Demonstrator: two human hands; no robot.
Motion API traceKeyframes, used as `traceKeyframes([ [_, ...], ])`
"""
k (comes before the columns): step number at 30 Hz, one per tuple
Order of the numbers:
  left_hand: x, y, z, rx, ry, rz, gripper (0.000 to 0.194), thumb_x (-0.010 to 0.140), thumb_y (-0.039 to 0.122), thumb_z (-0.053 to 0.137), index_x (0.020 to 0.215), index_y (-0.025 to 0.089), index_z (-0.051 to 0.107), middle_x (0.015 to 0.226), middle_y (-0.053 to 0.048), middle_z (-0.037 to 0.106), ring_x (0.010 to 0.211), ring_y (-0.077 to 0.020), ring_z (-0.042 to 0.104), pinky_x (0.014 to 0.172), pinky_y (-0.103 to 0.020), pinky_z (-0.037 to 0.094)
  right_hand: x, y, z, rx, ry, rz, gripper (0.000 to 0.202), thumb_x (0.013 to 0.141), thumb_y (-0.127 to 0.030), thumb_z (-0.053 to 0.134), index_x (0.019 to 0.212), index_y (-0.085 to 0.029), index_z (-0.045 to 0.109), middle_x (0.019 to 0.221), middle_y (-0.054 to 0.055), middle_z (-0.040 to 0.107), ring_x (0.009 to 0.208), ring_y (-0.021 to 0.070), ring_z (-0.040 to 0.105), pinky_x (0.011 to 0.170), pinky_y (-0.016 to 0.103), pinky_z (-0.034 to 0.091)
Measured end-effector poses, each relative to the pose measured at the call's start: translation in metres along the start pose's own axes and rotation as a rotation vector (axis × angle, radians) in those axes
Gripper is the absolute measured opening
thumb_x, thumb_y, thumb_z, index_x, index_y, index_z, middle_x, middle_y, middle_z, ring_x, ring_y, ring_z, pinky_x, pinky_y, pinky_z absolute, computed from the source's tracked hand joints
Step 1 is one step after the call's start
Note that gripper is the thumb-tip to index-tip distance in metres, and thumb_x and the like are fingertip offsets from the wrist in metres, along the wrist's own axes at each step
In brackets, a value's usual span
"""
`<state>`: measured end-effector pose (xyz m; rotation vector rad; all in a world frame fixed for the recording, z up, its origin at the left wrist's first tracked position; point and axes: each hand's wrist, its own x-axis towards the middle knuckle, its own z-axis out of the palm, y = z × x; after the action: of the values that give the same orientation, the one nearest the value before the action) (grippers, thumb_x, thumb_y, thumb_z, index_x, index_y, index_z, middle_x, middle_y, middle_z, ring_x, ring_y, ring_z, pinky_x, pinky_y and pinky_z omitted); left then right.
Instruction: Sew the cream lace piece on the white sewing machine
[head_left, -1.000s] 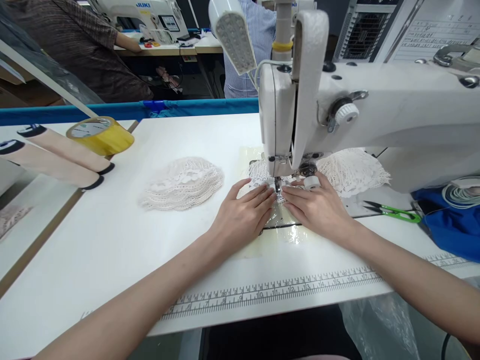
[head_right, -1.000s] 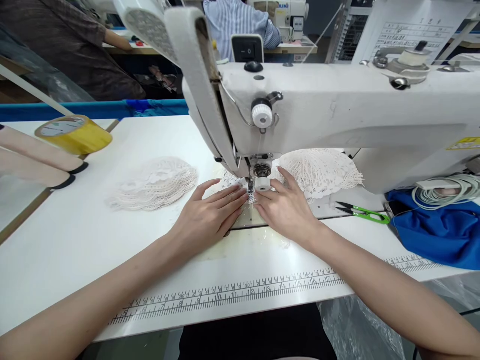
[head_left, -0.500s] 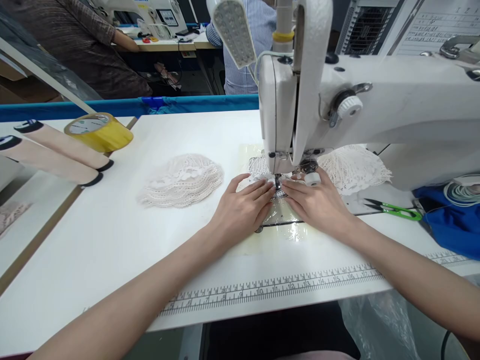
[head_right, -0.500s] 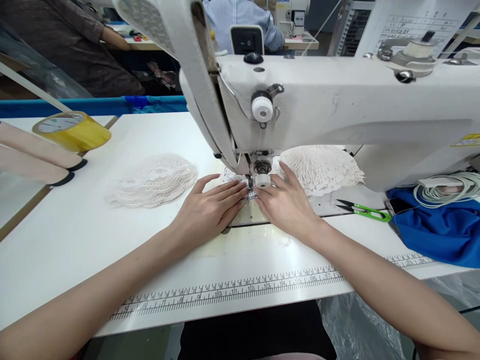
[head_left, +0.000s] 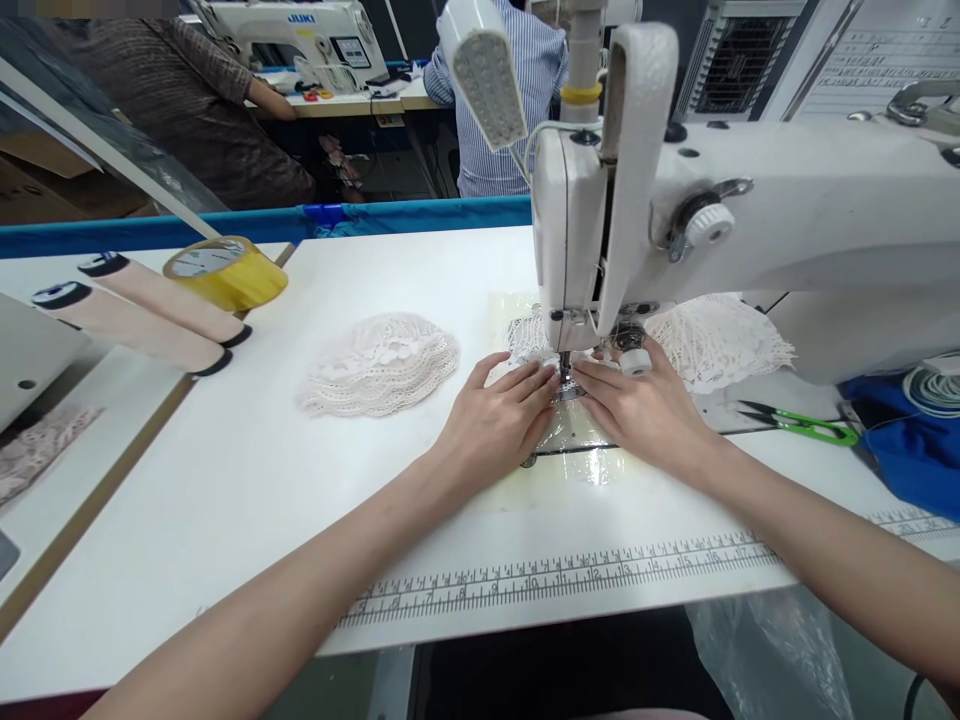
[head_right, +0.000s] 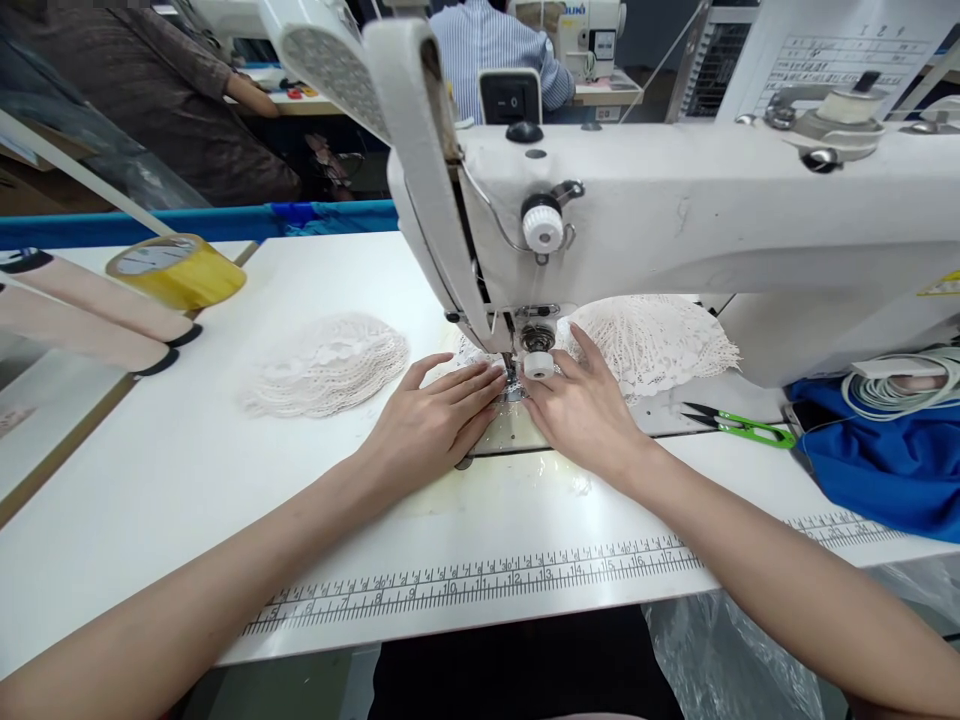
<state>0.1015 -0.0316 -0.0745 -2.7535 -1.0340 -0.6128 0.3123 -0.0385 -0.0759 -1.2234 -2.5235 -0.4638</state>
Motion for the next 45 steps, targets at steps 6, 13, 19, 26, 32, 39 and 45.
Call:
traceKeyframes([
  [6,0.002,-0.008,0.000,0.041,-0.015,-0.045,0.034,0.096,0.029,0.044,0.122,0.012,0.057,0.129,-0.011,0.060,0.123,-0.0227,0.054,0.107,-0.043,0.038,0.000,0.000,0.000,0.001,0.015,-0.017,0.032,0.095,-0.023,0.041,0.114,-0.016,0.066,0.109,0.006,0.071,0.107,0.0248,0.060,0.107,0.053,0.031],
  [13,-0.004,-0.002,-0.013,0.236,0.078,-0.033,0.028,0.094,0.037,0.049,0.097,0.016,0.066,0.079,-0.004,0.072,0.067,-0.0196,0.066,0.075,-0.041,0.046,-0.004,-0.002,-0.009,0.033,0.114,-0.043,0.039,0.083,0.001,0.040,0.110,-0.012,0.067,0.113,0.007,0.070,0.102,0.0212,0.062,0.104,0.044,0.038],
  [19,-0.001,-0.006,-0.011,0.016,0.093,0.083,0.024,0.092,0.015,0.048,0.112,0.017,0.061,0.110,-0.005,0.070,0.102,-0.0188,0.064,0.086,-0.036,0.047,-0.007,-0.015,-0.012,0.253,0.165,-0.098,0.035,0.085,0.002,0.041,0.108,-0.010,0.066,0.107,0.009,0.071,0.099,0.0201,0.064,0.085,0.034,0.052],
  [26,0.000,-0.002,-0.004,-0.036,-0.030,0.079,0.030,0.093,0.021,0.047,0.119,0.014,0.061,0.110,-0.010,0.066,0.099,-0.0228,0.059,0.086,-0.039,0.047,-0.009,-0.015,-0.008,0.236,-0.028,0.015,0.036,0.083,0.005,0.039,0.107,-0.007,0.063,0.117,0.015,0.065,0.099,0.0236,0.061,0.079,0.037,0.052],
  [32,-0.002,0.002,-0.008,0.066,-0.034,0.093,0.031,0.094,0.029,0.050,0.120,0.017,0.061,0.120,-0.008,0.065,0.104,-0.0237,0.059,0.090,-0.042,0.044,-0.007,-0.010,-0.006,0.140,-0.038,0.055,0.031,0.085,-0.001,0.044,0.109,-0.008,0.061,0.094,0.010,0.072,0.095,0.0244,0.060,0.083,0.038,0.044],
  [39,-0.002,0.000,-0.010,0.109,-0.035,0.115,0.030,0.095,0.033,0.049,0.117,0.019,0.064,0.119,-0.006,0.067,0.115,-0.0248,0.058,0.097,-0.046,0.040,-0.006,-0.011,-0.006,0.127,-0.017,0.055,0.030,0.088,-0.009,0.047,0.116,-0.008,0.059,0.089,0.009,0.072,0.098,0.0249,0.059,0.088,0.039,0.037],
  [45,-0.001,0.002,-0.011,0.121,-0.034,0.108,0.030,0.095,0.033,0.049,0.116,0.019,0.064,0.117,-0.006,0.068,0.114,-0.0240,0.059,0.099,-0.046,0.038,-0.006,-0.011,-0.003,0.102,-0.009,0.046,0.029,0.088,-0.009,0.047,0.115,-0.007,0.059,0.103,0.010,0.071,0.098,0.0243,0.059,0.089,0.038,0.036],
])
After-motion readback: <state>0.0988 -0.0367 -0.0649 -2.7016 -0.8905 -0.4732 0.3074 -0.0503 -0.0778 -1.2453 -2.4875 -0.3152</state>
